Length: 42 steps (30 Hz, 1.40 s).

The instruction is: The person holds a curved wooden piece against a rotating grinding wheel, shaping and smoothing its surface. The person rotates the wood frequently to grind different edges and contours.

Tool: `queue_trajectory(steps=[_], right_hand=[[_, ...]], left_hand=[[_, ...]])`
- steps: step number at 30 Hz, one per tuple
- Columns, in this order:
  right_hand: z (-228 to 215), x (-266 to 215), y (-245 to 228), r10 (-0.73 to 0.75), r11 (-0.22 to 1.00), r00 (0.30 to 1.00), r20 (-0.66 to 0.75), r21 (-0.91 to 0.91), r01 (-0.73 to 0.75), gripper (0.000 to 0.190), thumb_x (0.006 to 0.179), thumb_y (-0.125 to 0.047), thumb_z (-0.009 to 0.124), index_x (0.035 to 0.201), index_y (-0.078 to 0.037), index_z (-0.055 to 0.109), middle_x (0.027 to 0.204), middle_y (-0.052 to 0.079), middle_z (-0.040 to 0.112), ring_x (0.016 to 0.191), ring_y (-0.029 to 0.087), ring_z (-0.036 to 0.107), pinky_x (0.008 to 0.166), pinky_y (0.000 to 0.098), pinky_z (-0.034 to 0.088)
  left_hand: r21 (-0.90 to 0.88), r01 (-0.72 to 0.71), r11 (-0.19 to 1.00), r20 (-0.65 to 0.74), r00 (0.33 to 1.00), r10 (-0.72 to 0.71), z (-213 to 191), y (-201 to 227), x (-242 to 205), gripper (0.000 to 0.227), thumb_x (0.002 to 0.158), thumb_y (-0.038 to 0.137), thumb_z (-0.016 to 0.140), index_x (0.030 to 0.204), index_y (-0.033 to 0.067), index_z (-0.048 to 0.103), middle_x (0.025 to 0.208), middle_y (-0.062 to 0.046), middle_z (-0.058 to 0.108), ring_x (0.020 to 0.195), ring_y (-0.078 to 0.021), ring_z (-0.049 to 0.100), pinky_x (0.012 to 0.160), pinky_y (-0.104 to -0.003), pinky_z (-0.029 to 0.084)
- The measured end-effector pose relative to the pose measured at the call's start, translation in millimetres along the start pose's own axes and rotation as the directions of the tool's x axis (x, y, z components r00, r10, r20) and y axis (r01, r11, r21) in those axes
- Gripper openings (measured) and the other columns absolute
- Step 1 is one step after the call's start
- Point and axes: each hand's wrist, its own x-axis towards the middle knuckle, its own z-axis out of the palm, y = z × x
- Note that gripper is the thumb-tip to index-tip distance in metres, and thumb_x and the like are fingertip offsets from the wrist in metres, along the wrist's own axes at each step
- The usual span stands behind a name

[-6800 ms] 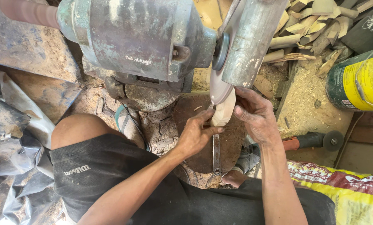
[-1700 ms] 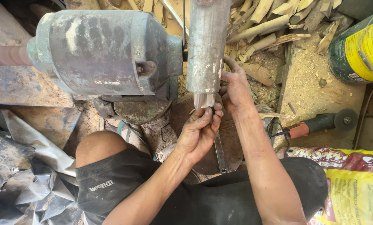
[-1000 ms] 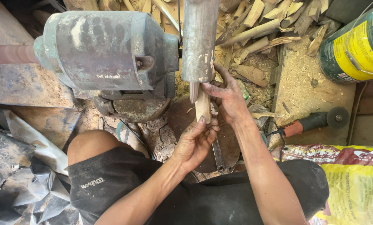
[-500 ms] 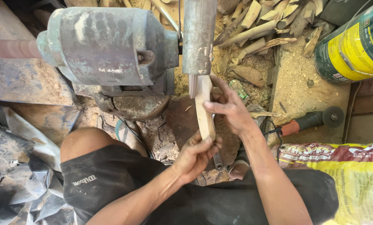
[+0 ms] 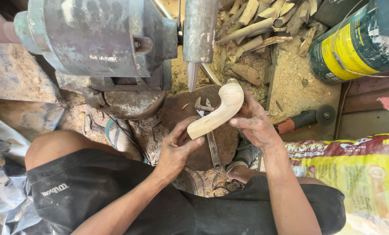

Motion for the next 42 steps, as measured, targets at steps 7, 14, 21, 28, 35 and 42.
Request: queue_trajectory(steps=[7,14,21,28,35,42], right_hand=[[-6.3,-5.6,4.8,0.137,0.94,0.991,-0.001,-0.316,-0.13,0.101,0.074,-0.012,0.084,0.159,-0.005,0.031,0.151,0.014,0.048,0.135,0.028,0.052,0.111,0.0476,0.044],[-1.4,-12.5,5.5,0.26,0.686,0.942,0.214,-0.727,-0.024,0.096,0.08,-0.036,0.08,0.162,-0.007,0.04,0.152,0.024,0.057,0.14,0.036,0.053,0.115,0.0528,0.041],[21.5,-5.7,8.6,0.115,0.965,0.989,0.089,-0.247,-0.09,0.103,0.08,-0.026,0.084,0.162,-0.005,0.027,0.158,0.018,0.048,0.139,0.031,0.055,0.117,0.0447,0.044],[25.6,8.3,-3.5,0.031,0.977,0.999,0.024,-0.213,-0.025,0.104,0.082,-0.023,0.08,0.165,-0.009,0.019,0.147,0.023,0.056,0.133,0.031,0.056,0.114,0.0442,0.044],[31.9,25.8,-9.3,0.052,0.974,0.998,0.035,-0.222,-0.043,0.095,0.086,-0.03,0.078,0.164,-0.007,0.027,0.142,0.015,0.059,0.129,0.026,0.059,0.11,0.0433,0.046],[35.9,37.8,-10.1,0.03,0.921,0.992,0.119,-0.388,0.018,0.095,0.086,-0.03,0.078,0.163,-0.009,0.028,0.131,0.014,0.066,0.121,0.024,0.062,0.109,0.0404,0.047]], left_hand=[[0.045,-0.002,0.999,0.018,1.0,0.001,-8.8,13.7,2.9,0.05,0.093,0.012,0.072,0.139,0.0039,0.055,0.132,-0.009,0.065,0.123,-0.0164,0.061,0.108,-0.033,0.049],[0.169,0.052,0.984,0.02,0.998,-0.056,-9.5,10.7,22.1,0.044,0.097,0.029,0.067,0.128,-0.0011,0.06,0.115,-0.013,0.071,0.11,-0.0201,0.067,0.101,-0.036,0.055],[0.048,0.221,0.974,-0.046,0.975,-0.219,-3.5,14.6,38.0,0.056,0.098,0.042,0.057,0.135,0.0007,0.053,0.12,-0.02,0.071,0.112,-0.0263,0.071,0.102,-0.038,0.057],[0.486,0.101,0.868,0.19,0.957,-0.218,6.6,7.6,17.7,0.085,0.082,0.038,0.083,0.147,-0.005,0.046,0.132,-0.021,0.067,0.121,-0.0236,0.064,0.103,-0.036,0.051],[0.151,0.216,0.965,0.161,0.957,-0.24,7.4,3.8,19.8,0.073,0.082,0.024,0.082,0.144,-0.0034,0.053,0.132,-0.016,0.067,0.121,-0.0209,0.064,0.105,-0.035,0.052],[0.131,0.256,0.958,0.101,0.958,-0.27,2.2,-1.2,20.8,0.069,0.082,0.02,0.081,0.142,0.0017,0.053,0.13,-0.013,0.068,0.122,-0.022,0.065,0.105,-0.037,0.054]])
